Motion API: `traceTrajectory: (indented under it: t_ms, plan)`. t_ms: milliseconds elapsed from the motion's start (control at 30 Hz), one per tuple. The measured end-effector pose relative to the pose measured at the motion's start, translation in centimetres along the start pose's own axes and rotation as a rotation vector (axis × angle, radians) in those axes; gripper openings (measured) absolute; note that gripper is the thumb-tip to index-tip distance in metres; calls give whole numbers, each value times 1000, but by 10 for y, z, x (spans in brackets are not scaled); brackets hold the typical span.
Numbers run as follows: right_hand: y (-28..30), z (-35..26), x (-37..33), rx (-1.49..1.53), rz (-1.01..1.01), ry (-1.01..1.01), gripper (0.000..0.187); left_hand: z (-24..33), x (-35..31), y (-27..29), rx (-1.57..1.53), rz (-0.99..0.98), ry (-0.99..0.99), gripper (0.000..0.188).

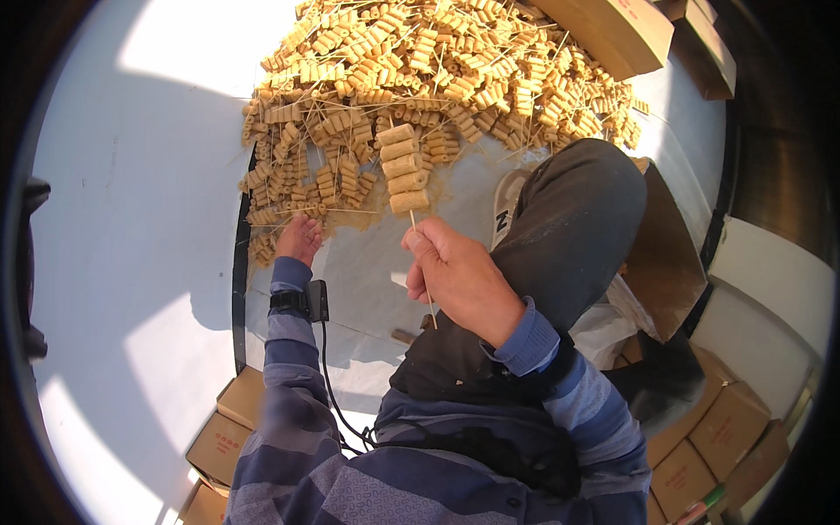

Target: The person threads small cylindrical snack pieces onto thin wooden sticks and places the completed skewers into a cardboard box. The person repeats this process multiple times, handling the snacks and sticks by hand.

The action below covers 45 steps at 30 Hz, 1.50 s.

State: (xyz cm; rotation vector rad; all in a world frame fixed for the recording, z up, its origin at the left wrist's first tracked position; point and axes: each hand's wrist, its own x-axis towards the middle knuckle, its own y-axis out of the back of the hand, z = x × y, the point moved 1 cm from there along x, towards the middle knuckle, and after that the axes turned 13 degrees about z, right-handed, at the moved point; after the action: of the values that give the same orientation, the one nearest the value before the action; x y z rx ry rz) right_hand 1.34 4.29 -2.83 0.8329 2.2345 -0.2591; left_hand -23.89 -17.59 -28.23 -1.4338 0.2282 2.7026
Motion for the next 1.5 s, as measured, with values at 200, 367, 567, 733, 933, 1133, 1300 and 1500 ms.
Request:
traceTrajectory:
  t_ms: [200,367,567,733,933,1133,1300,1500]
  plan:
    - [-8,-9,-3,65,-10,-83,30,-16,78,35,-149,176,56,36]
    - [-11,-8,-2,57,9,-70,28,-12,103,23,-46,310,116,47]
    - [-15,-8,0,22,-38,-39,27,-7,126,0,153,375,105,39]
    - [-15,-11,1,41,-44,-66,25,-28,128,16,-30,349,112,26]
    - [-20,-10,-2,-1,-72,-18,22,-39,138,51,-142,494,68,31]
    - [-28,-14,3,-58,-103,6,21,-20,144,39,-218,570,61,35]
    - [-36,-15,8,-84,-121,-5,21,-22,152,43,-169,502,194,30]
    - [-39,-15,10,-100,-136,-26,21,-78,109,64,176,277,103,23]
